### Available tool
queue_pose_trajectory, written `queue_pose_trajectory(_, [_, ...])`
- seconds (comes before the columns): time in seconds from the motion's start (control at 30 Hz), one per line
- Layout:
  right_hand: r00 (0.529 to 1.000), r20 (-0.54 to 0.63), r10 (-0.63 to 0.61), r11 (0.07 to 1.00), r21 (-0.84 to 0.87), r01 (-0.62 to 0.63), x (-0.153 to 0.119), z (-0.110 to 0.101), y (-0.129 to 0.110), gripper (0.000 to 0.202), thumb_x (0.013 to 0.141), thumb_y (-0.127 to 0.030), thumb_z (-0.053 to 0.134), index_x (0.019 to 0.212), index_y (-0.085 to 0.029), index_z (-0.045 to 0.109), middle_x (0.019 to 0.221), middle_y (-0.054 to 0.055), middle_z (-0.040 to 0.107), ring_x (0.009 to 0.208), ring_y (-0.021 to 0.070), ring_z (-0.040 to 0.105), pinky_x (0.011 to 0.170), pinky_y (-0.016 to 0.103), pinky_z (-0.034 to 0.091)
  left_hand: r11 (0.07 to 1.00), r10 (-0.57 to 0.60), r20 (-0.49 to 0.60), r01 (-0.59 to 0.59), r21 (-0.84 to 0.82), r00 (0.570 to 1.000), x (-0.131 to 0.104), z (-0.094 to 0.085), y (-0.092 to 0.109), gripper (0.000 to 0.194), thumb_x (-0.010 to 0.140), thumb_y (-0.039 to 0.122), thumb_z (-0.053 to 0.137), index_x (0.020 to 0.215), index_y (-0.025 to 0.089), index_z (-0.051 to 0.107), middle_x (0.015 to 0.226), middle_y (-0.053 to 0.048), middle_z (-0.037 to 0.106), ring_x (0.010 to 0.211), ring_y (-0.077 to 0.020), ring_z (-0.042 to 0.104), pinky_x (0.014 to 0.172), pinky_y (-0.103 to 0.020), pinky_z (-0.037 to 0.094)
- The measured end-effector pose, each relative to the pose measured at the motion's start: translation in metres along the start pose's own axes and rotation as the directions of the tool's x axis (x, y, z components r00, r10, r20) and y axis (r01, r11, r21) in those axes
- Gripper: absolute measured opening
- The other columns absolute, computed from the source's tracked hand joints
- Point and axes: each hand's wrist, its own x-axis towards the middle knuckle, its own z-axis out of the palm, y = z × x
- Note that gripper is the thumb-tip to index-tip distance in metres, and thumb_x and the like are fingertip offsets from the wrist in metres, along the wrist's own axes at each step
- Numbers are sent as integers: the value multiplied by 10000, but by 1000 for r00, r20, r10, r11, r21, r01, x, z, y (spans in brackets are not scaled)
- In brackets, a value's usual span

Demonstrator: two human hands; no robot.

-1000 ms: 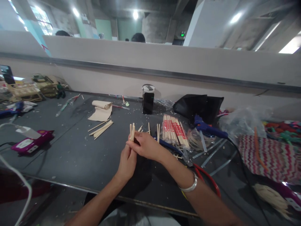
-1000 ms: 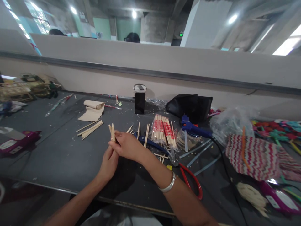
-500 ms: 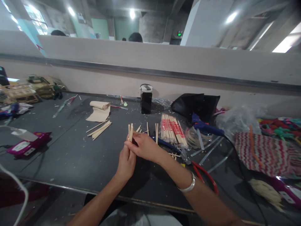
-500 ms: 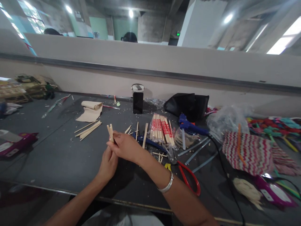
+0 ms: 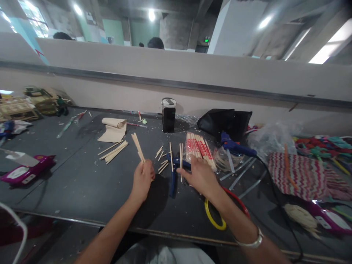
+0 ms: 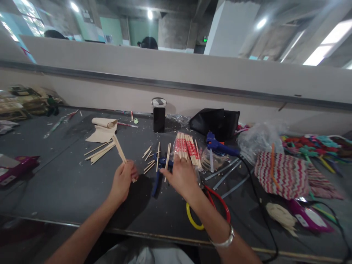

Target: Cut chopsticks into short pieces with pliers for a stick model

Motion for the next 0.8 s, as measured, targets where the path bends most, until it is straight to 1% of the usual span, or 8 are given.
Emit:
queue_pose_trajectory(0.07, [1000,-6,30,999,-34,-31,-13,13,-3,907,736,-715,466,1360,-67,348,1178,231,549,1109,364,467,901,450,327,974,-116,69,127,-190,991,2,5,11,299,790,300,538,598,205,329,515,82,290,443,-74,286,455,-221,297])
queue_pose_trajectory(0.13, [999,-15,45,998,-53,-46,-23,21,-9,1031,673,-784,451,1420,-102,249,1254,249,484,1140,402,425,911,504,288,909,-193,179,245,-337,965,5,8,21,311,779,281,560,599,204,318,515,86,274,440,-70,277,462,-226,323])
queue_pose_trajectory(0.2, [998,21,54,996,-65,-53,-26,24,-15,1076,637,-801,468,1438,-130,211,1284,261,445,1153,427,404,910,535,261,837,-240,264,337,-431,934,6,7,26,316,783,262,569,600,201,319,512,90,246,436,-66,259,463,-225,332])
queue_pose_trajectory(0.3, [991,113,70,996,-69,-63,-23,23,-17,1088,623,-769,518,1450,-152,173,1309,272,408,1178,445,378,910,553,236,776,-285,306,406,-482,908,6,5,29,312,808,247,560,598,191,336,512,91,237,433,-58,248,483,-228,367])
queue_pose_trajectory(0.43, [979,181,90,993,-94,-74,-16,20,-17,1012,675,-621,566,1461,-174,110,1308,264,398,1174,442,379,899,565,225,756,-312,277,414,-507,909,7,5,30,299,813,215,559,594,181,357,511,92,251,428,-50,259,509,-241,404])
queue_pose_trajectory(0.53, [977,190,100,990,-115,-79,-15,19,-19,976,674,-500,589,1459,-163,116,1233,247,459,1110,415,441,873,534,273,743,-326,248,409,-529,912,10,8,30,320,802,188,542,570,188,322,497,91,234,413,-49,252,449,-215,348])
queue_pose_trajectory(0.7, [987,134,91,991,-109,-77,-11,17,-10,902,674,-398,582,1437,-111,197,1159,232,526,1055,380,496,831,458,359,781,-310,176,356,-513,934,16,8,30,339,767,186,508,551,208,248,462,100,166,371,-51,190,381,-202,248])
queue_pose_trajectory(0.8, [993,87,85,995,-68,-79,-3,8,7,829,716,-298,535,1427,-48,189,1061,217,594,964,325,558,781,381,401,765,-308,202,368,-529,930,19,4,30,359,749,203,518,554,212,217,459,103,142,363,-49,171,370,-199,214])
